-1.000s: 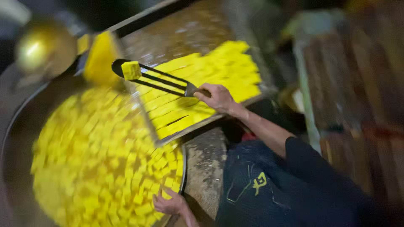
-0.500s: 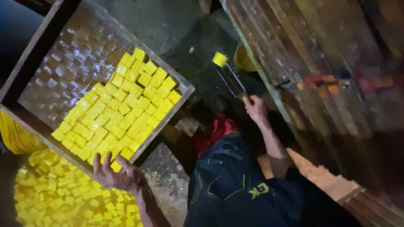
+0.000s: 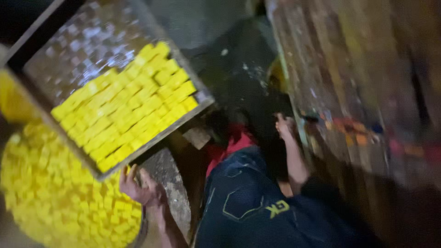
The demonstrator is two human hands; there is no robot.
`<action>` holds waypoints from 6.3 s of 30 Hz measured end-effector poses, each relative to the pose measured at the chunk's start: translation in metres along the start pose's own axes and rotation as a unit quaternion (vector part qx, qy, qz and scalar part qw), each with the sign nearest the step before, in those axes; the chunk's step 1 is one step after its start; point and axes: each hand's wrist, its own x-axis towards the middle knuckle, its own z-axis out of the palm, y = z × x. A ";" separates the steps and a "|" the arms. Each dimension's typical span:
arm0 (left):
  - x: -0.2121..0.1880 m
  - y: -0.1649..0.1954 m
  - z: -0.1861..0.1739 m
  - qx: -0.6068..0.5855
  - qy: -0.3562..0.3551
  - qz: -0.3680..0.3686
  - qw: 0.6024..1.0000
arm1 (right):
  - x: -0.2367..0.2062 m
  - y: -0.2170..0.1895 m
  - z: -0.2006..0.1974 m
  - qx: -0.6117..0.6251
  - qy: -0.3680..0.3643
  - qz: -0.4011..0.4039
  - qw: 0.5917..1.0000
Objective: The person stands over a large round pan of hot yellow liquid filled with fried tofu cubes and uses a slotted skimmer to scoop the tofu out of the liquid. They transfer each scoop of tofu into a square wooden draining tray beside the pan, arranging the cubes in rows as the tray fills.
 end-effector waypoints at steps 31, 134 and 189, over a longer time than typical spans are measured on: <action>-0.064 -0.329 -0.146 0.169 0.176 -0.374 0.895 | -0.437 -0.024 0.617 -0.476 -0.314 -0.534 0.624; 0.045 -0.221 -0.049 0.225 0.194 -0.168 0.940 | -0.093 -0.484 0.227 -0.441 -0.074 -0.744 0.496; -0.022 -0.296 -0.106 0.161 0.113 -0.377 0.905 | -0.455 -0.046 0.620 -0.442 -0.432 -0.471 0.629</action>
